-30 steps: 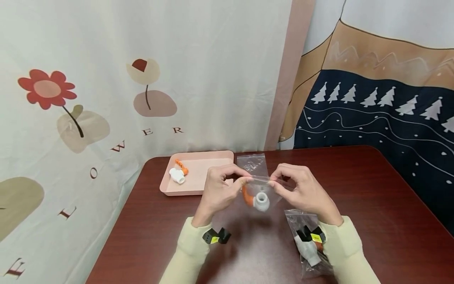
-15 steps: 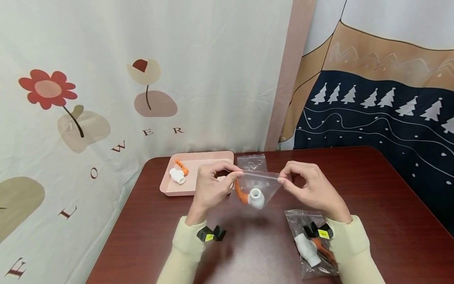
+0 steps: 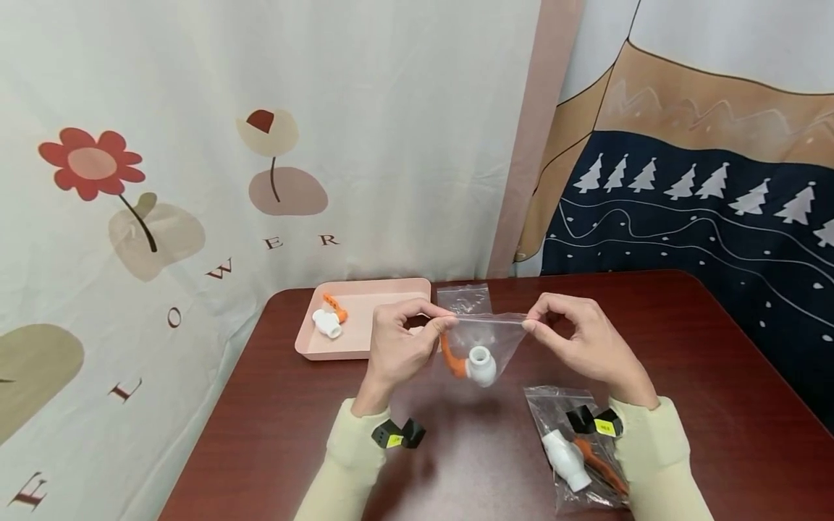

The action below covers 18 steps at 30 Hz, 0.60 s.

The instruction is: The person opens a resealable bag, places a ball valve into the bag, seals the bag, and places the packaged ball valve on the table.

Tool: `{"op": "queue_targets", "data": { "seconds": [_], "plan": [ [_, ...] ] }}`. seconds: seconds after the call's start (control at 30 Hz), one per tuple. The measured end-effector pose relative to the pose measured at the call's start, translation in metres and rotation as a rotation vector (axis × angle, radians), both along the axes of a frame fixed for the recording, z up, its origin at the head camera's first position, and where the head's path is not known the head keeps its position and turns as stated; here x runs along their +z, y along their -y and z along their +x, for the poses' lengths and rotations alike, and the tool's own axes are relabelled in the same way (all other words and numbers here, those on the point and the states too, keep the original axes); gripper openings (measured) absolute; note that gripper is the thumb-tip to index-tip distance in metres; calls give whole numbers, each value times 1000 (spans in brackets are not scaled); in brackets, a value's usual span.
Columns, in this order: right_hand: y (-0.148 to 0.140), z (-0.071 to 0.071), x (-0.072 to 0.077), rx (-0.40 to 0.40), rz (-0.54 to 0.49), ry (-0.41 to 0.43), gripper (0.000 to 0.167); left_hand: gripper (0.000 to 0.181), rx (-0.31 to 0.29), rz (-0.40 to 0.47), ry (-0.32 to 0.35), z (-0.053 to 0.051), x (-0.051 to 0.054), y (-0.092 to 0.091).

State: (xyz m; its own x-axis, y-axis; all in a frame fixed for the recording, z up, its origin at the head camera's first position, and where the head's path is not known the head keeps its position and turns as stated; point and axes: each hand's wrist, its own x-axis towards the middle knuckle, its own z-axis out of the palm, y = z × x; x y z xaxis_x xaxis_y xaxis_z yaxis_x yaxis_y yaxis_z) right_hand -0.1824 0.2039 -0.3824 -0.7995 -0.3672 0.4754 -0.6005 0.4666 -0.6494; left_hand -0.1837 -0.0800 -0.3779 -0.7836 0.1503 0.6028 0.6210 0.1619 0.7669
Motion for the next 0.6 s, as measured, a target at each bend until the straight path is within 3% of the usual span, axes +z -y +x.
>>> {"op": "queue_targets", "data": {
  "seconds": [0.17,0.33,0.6],
  "plan": [
    [4,-2,-7,23,-25,132,7,3,19,-11,4,2,1,-2],
    [10,-6,-15,69,-29,222,16,6,18,-25,10,3,3,-2],
    [23,-12,-23,175,-11,342,31,7,-49,34,58,4,4,-4]
  ]
}}
